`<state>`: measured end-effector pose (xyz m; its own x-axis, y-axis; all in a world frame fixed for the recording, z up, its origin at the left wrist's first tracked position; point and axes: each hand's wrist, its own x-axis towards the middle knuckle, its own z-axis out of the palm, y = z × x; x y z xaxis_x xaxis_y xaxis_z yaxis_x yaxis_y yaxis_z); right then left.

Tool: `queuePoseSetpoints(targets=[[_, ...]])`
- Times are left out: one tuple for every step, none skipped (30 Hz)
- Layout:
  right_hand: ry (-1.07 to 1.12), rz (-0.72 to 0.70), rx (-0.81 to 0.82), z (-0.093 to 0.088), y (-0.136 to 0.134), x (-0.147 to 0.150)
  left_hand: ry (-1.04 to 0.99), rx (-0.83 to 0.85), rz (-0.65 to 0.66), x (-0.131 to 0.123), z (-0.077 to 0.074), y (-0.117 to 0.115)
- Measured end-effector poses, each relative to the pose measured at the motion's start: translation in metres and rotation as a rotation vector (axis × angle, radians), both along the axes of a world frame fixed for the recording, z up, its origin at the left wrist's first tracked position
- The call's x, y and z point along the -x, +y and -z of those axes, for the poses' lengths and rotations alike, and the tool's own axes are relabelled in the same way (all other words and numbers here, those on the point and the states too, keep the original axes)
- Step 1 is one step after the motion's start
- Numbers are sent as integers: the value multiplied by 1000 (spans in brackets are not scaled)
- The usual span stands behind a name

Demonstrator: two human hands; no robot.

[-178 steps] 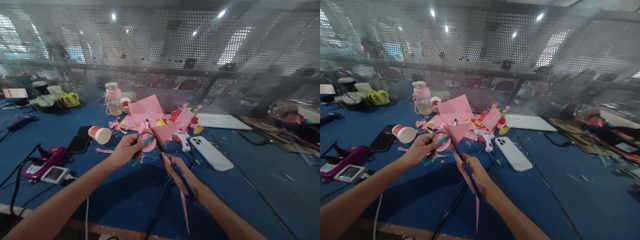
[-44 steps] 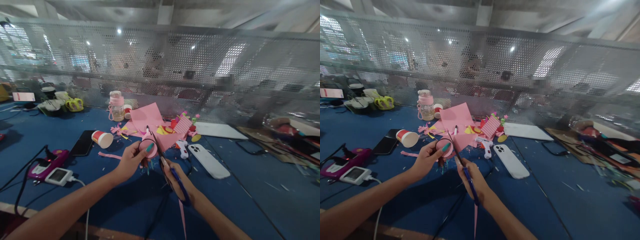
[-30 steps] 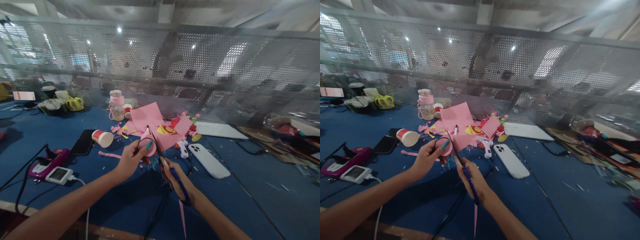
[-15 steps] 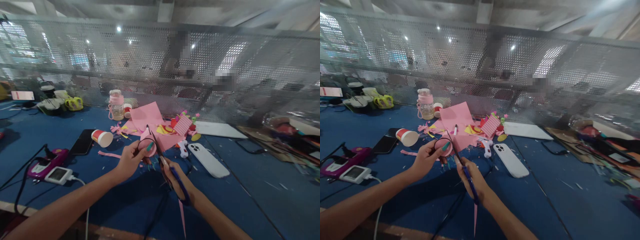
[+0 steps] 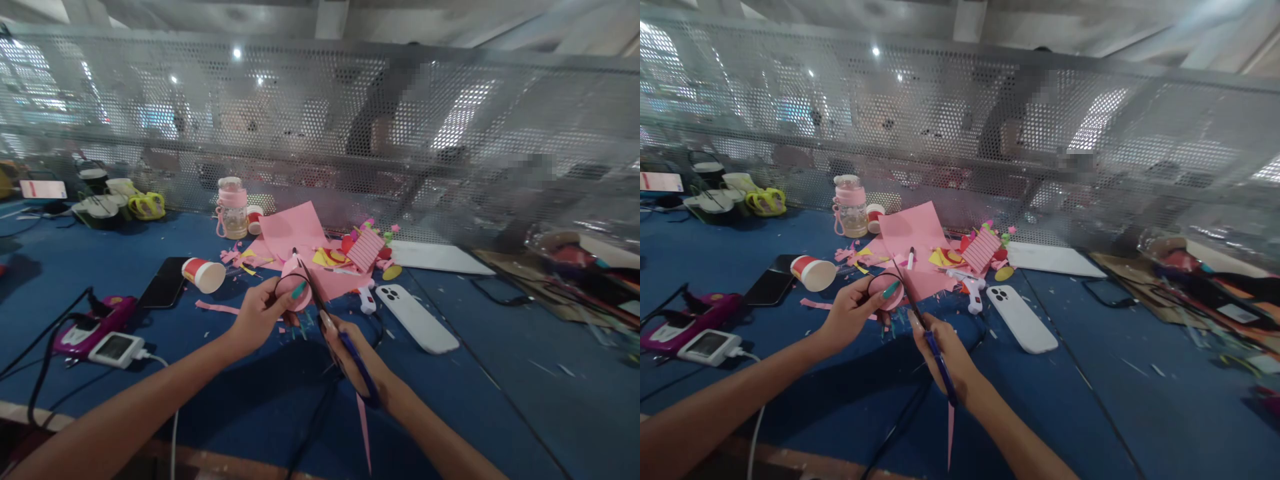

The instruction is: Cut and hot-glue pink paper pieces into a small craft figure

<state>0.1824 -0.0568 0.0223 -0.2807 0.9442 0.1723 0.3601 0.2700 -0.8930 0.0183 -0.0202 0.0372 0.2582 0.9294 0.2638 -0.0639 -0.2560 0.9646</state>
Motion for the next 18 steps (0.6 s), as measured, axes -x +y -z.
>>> queuePoseSetpoints(targets=[[-8, 1, 0, 0, 0, 0, 3, 1, 4, 1, 0, 1], [-13, 5, 0, -1, 0, 0, 7, 2, 7, 1, 0, 1], [-20, 10, 0, -1, 0, -1, 12, 1, 8, 2, 0, 2], [-26, 14, 0, -1, -1, -1, 18, -1, 10, 2, 0, 2], [-31, 15, 0, -1, -1, -1, 22, -4, 11, 3, 1, 3], [-34, 10, 0, -1, -1, -1, 24, -6, 11, 3, 1, 3], [-36, 2, -3, -1, -1, -1, 25, -7, 12, 3, 1, 3], [-37, -5, -8, 0, 0, -1, 23, -7, 13, 3, 1, 3], [-38, -11, -12, 0, 0, -2, 19, -5, 14, 3, 1, 3], [-40, -11, -15, 1, 1, -2, 15, -2, 15, 3, 1, 3], [-45, -14, -16, 2, 1, -3, 11, 0, 16, 3, 1, 3], [-54, -16, -16, 3, 2, -3, 8, 2, 18, 3, 1, 3], [-62, -21, -17, 4, 3, -4, 4, 3, 20, 3, 1, 3], [-70, -29, -21, 5, 4, -5, 1, 4, 22, 3, 1, 3], [-78, -40, -30, 6, 5, -6, -2, 7, 26, 3, 1, 3], [-85, -51, -43, 6, 6, -6, -5, 9, 26, 3, 1, 4], [-91, -59, -54, 7, 6, -7, -7, 11, 28, 3, 0, 4], [-96, -59, -62, 7, 7, -7, -8, 12, 30, 3, 0, 5]])
